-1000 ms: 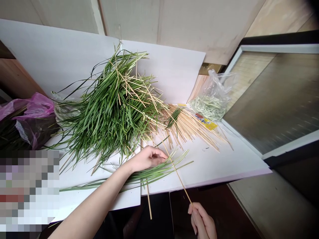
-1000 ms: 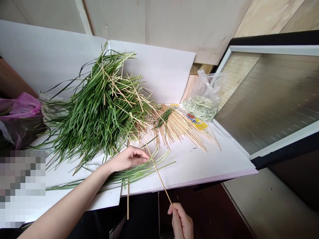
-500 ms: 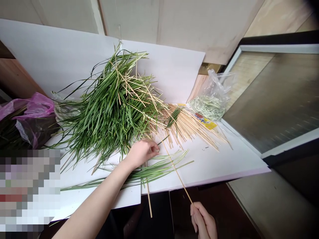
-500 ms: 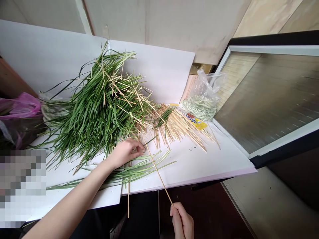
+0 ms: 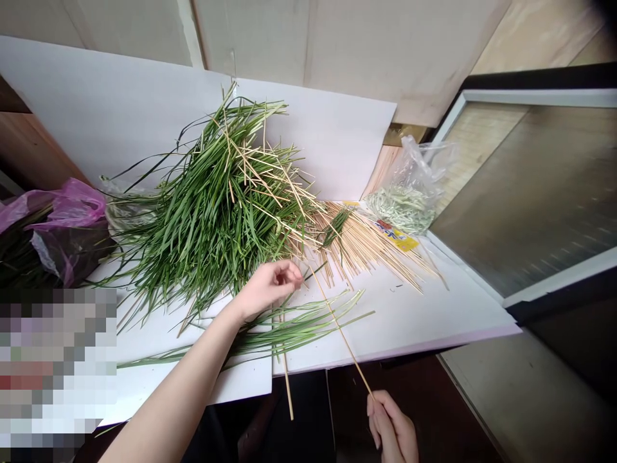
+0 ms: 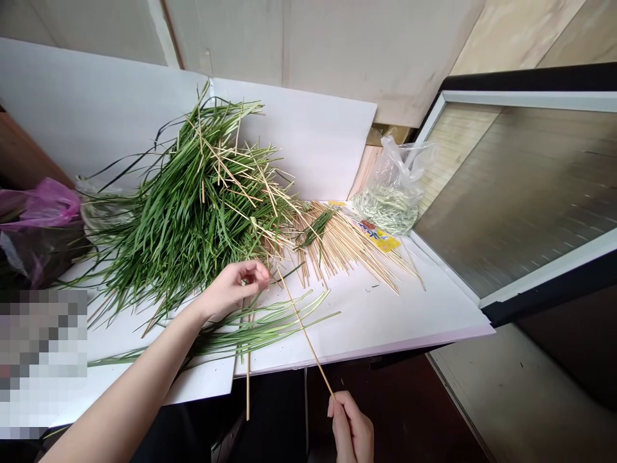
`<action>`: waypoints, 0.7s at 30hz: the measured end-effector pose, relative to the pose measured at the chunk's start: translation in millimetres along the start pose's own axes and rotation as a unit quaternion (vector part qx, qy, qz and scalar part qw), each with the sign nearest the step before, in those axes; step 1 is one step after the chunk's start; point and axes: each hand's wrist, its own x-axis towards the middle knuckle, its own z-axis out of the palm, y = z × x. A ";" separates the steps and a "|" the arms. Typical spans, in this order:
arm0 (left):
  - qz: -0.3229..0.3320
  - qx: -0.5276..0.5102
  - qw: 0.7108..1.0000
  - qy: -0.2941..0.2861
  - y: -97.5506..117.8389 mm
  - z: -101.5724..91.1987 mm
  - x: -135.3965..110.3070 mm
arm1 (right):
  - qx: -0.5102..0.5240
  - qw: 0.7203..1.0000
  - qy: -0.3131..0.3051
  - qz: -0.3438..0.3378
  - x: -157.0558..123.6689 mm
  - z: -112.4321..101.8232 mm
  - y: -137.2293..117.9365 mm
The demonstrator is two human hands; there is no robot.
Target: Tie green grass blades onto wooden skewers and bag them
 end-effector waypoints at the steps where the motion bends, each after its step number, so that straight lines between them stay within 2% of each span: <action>1: -0.003 -0.053 0.998 0.028 0.6 0.1 0.4 | -0.001 1.000 0.004 0.000 0.1 0.5 0.0; 5: -0.010 -0.192 0.975 0.107 -1.7 1.7 3.4 | -0.008 1.000 0.013 -0.001 1.3 2.4 -1.3; 8: -0.031 -0.244 0.960 0.132 -5.7 4.3 5.5 | -0.010 1.000 0.015 0.002 2.4 3.4 -3.4; 13: -0.059 -0.270 0.952 0.132 -13.1 9.3 7.9 | -0.025 1.000 0.017 -0.006 3.0 2.9 -4.0; 17: -0.051 -0.261 0.955 0.134 -17.2 14.3 9.1 | -0.021 1.000 0.015 -0.015 2.8 1.8 -2.5; 21: -0.042 -0.258 0.959 0.109 -18.5 19.8 9.3 | -0.018 1.000 0.017 -0.019 2.8 1.4 -2.4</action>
